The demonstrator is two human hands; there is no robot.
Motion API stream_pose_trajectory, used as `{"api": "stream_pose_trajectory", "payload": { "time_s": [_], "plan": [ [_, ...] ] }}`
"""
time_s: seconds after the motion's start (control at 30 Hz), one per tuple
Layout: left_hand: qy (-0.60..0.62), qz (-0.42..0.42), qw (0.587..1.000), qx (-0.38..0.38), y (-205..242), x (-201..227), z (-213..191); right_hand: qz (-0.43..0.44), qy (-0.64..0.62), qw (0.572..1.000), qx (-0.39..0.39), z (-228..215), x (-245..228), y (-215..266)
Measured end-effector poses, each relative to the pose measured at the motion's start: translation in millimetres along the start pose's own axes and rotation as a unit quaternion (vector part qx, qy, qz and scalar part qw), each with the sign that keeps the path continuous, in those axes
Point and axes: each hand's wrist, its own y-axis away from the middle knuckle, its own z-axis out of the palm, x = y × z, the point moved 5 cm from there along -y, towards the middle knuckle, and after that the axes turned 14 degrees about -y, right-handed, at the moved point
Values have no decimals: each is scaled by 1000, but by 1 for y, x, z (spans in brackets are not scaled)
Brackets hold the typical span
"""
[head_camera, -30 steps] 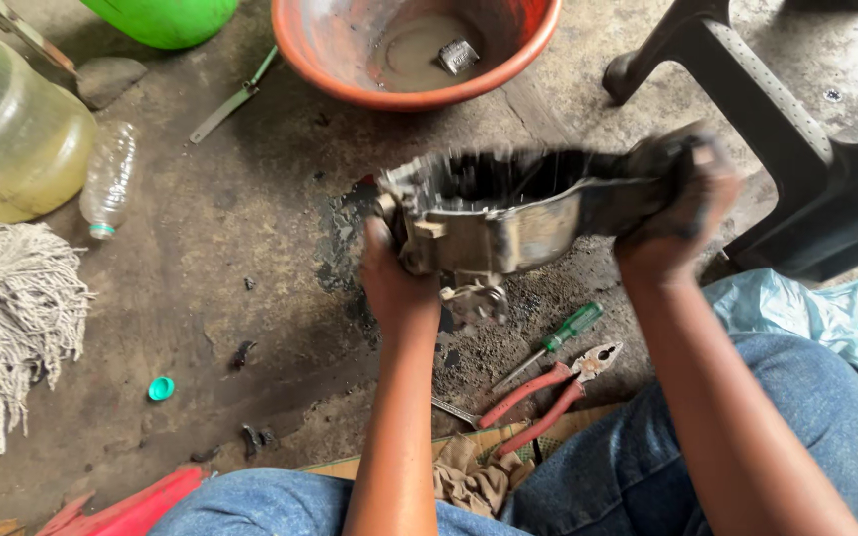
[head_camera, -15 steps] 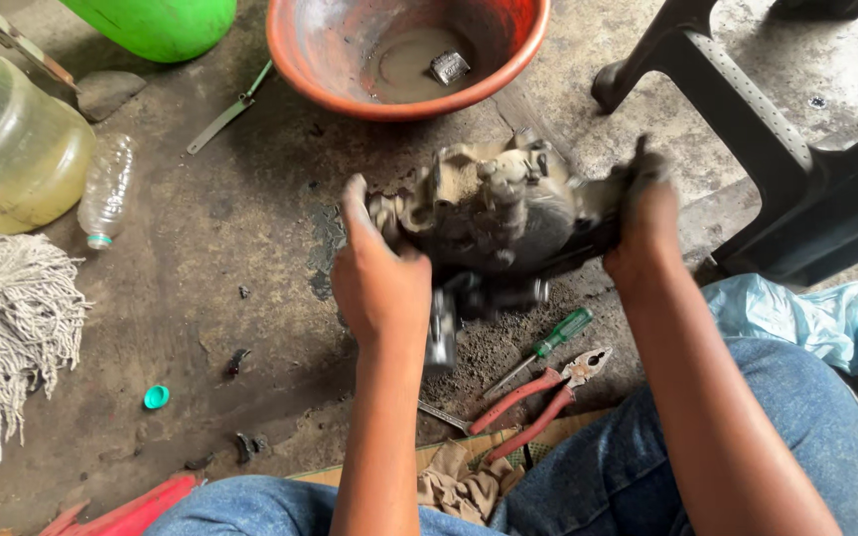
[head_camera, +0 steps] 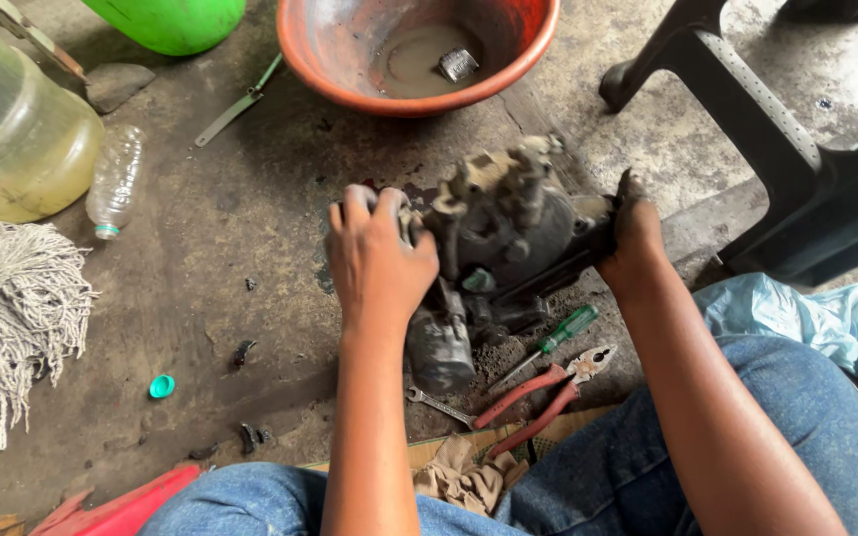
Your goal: The person scrubs a dirty engine cylinder head with a wire brush, focusing on the internal cavities and surfaces. They rotate the part to access different areas and occasionally wipe it with a cloth.
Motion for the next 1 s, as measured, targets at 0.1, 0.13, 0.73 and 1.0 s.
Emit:
{"api": "stream_pose_trajectory", "payload": {
  "time_s": [0.1,0.13,0.73,1.0],
  "plan": [
    [258,-122,930,-231,14,-3,32,-33,14,999,-13,-9,-3,-8],
    [243,-97,944,-202,14,-4,32,-38,21,999,-12,-9,-3,-10],
    [138,-209,956,-151,13,-28,40,-231,610,733,-194,-18,37,151],
    [134,-215,960,-116,13,-30,44,-217,635,722,-170,4,52,156]
  ]
}}
